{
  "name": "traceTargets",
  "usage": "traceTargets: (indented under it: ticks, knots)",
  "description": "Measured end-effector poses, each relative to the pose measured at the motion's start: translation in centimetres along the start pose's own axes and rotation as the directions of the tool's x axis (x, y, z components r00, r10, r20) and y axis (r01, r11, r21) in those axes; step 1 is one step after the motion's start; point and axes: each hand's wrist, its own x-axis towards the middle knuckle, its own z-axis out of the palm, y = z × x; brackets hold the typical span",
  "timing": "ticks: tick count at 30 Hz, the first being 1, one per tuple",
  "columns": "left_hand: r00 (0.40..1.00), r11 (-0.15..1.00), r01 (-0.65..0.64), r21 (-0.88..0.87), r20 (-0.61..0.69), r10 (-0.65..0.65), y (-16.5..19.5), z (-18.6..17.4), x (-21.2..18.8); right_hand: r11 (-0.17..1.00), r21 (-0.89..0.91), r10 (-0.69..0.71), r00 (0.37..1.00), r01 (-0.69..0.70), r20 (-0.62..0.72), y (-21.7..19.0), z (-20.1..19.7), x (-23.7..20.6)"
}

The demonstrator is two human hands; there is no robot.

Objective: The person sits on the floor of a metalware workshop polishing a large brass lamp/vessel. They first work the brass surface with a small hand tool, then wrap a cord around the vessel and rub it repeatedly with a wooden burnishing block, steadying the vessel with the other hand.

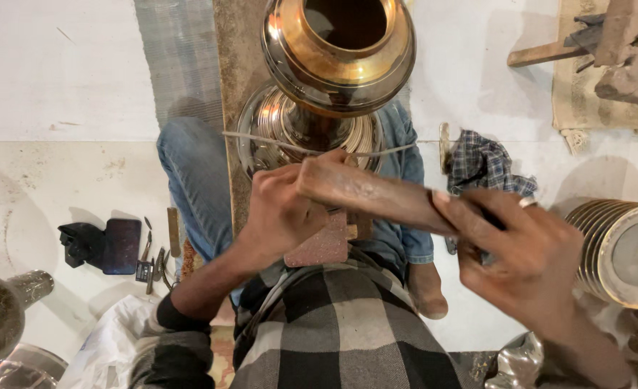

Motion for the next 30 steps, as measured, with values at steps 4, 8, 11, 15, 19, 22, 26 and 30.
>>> traceTargets:
  ticks: [4, 8, 11, 15, 19, 22, 26, 30]
  knots:
    - [0.965, 0.998, -0.035, 0.055, 0.263, 0.019, -0.1, -2.0, 2.5, 0.801, 0.571, 0.313, 0.938, -0.177, -0.149, -0.8, 4.6, -4.5]
    - [0.893, 0.985, -0.082, 0.152, 0.450, 0.004, 0.7, -3.1, 4.7, 0.676, 0.670, 0.531, 0.833, -0.306, -0.155, -1.6, 9.2, -7.9]
    - [0.760, 0.968, -0.087, 0.236, 0.644, -0.089, 1.0, -3.4, 6.3, 0.686, 0.626, 0.565, 0.813, -0.371, -0.138, -2.1, 10.9, -9.5]
    - [0.698, 0.975, -0.172, 0.140, 0.716, 0.020, 0.8, -3.7, 7.5, 0.678, 0.604, 0.607, 0.783, -0.419, -0.138, -2.8, 11.4, -10.6]
    - [0.652, 0.975, -0.189, 0.116, 0.758, 0.036, 0.3, -3.3, 8.0, 0.744, 0.599, 0.544, 0.789, -0.297, -0.284, -2.6, 11.3, -10.6]
    - [0.703, 0.969, -0.238, 0.073, 0.701, 0.120, 0.1, -3.1, 7.9, 0.894, 0.358, 0.398, 0.845, -0.270, -0.358, -1.9, 11.0, -10.1]
    - [0.745, 0.984, -0.139, 0.110, 0.667, 0.031, 0.2, -3.4, 6.9, 0.872, 0.416, 0.421, 0.830, -0.258, -0.367, -1.1, 9.9, -9.1]
    - [0.725, 0.962, -0.003, 0.274, 0.663, -0.187, 0.8, -3.7, 5.0, 0.826, 0.453, 0.493, 0.820, -0.336, -0.290, -0.9, 8.0, -7.6]
